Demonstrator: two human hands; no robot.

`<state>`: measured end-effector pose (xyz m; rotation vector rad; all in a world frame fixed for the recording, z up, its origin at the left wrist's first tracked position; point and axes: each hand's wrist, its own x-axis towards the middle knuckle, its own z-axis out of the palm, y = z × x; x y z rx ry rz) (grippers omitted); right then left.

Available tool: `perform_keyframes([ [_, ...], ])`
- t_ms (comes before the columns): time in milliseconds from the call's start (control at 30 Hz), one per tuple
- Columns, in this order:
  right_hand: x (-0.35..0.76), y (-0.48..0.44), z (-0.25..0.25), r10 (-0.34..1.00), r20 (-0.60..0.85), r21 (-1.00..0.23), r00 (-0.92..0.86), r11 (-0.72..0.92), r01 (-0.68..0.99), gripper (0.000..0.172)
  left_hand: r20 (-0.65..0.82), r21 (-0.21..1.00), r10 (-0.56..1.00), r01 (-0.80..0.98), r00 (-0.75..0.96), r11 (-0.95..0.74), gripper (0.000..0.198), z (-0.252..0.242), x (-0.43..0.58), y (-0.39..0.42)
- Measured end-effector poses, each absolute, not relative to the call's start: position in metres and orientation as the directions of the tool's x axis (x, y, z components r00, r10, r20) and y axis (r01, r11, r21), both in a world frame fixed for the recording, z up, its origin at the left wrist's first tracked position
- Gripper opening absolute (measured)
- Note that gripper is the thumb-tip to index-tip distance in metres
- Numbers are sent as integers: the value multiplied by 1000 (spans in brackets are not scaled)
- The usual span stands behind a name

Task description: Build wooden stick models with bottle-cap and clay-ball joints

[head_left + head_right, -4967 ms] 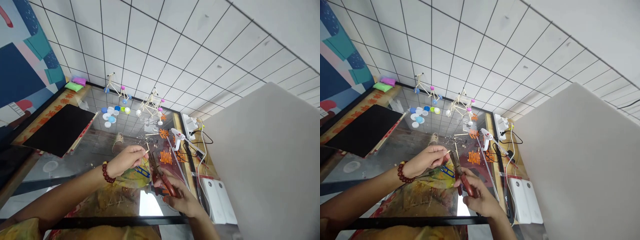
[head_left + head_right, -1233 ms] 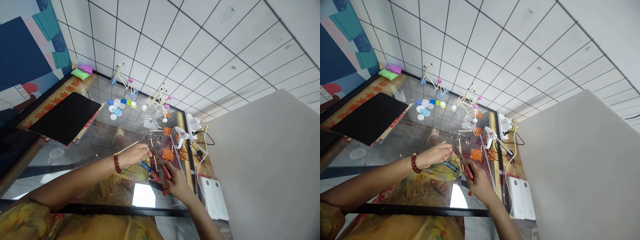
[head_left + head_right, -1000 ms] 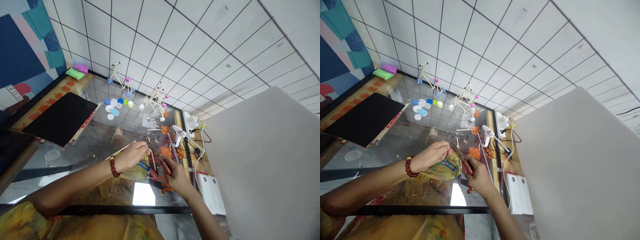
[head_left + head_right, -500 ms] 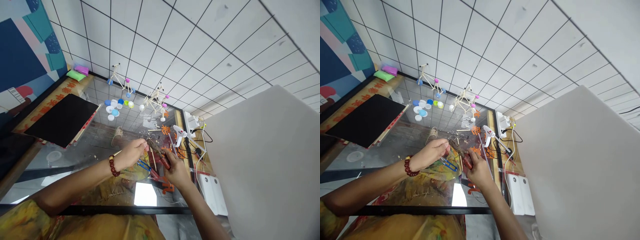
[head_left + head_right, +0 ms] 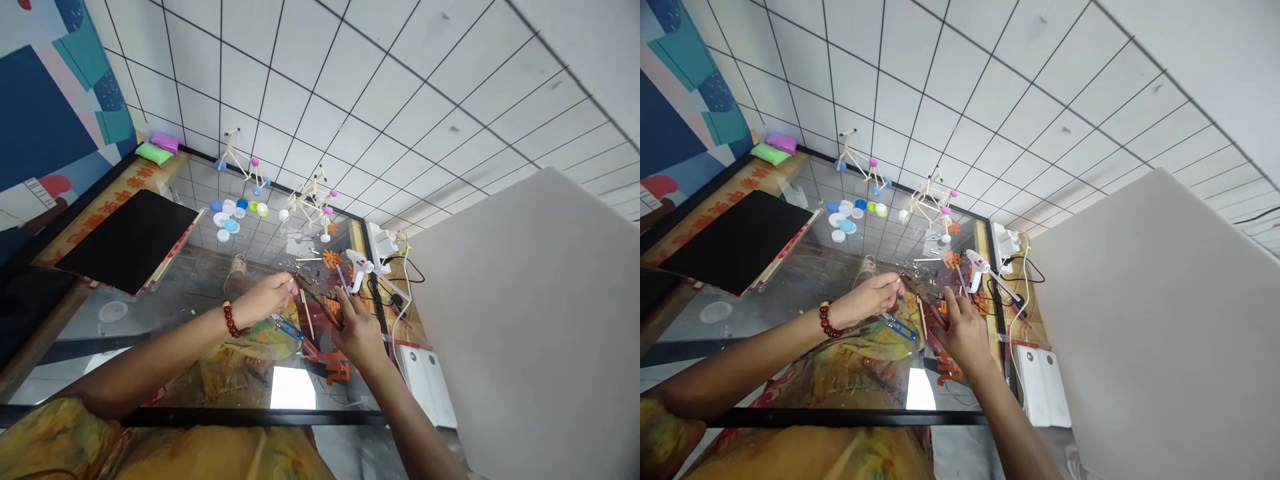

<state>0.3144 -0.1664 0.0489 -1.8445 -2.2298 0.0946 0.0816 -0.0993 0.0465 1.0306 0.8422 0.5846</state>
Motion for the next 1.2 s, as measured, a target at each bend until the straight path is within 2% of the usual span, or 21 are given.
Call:
perform_keyframes([
  [100,316,-176,64,983,-110,-660,-149,40,750,37,-48,999,798,19,601,46,23,39,70,-89],
  [133,317,-178,69,968,-190,-760,-162,-41,649,31,-23,1000,791,12,611,20,24,37,68,-86],
  [200,320,-182,76,943,-288,-829,-166,-158,536,26,-60,990,769,-63,636,129,27,37,67,-84],
  [300,327,-183,75,946,-306,-730,-110,-159,664,29,-132,895,725,-233,675,380,32,41,72,-88],
  [400,332,-182,56,968,-237,-533,-80,-61,844,53,-178,792,726,-341,664,506,29,45,75,-92],
  [500,337,-184,34,985,-161,-385,-56,-11,923,70,-242,683,689,-385,683,621,24,46,75,-93],
  [567,339,-186,24,990,-130,-338,-47,0,941,69,-285,637,664,-381,691,670,24,46,74,-92],
  [700,342,-190,19,997,-72,-242,-22,4,970,61,-330,643,667,-358,668,677,25,44,74,-92],
  [767,341,-191,20,998,-56,-234,-21,8,972,58,-339,631,660,-359,670,688,21,42,75,-93],
  [900,337,-192,21,1000,17,-296,-22,26,955,56,-358,611,663,-371,657,699,18,38,78,-92],
  [1067,337,-186,12,1000,11,-187,12,-9,982,57,-405,568,648,-378,646,731,15,36,78,-90],
  [1200,346,-183,-2,999,11,-161,36,-34,986,58,-456,546,665,-404,591,734,7,35,79,-88],
])
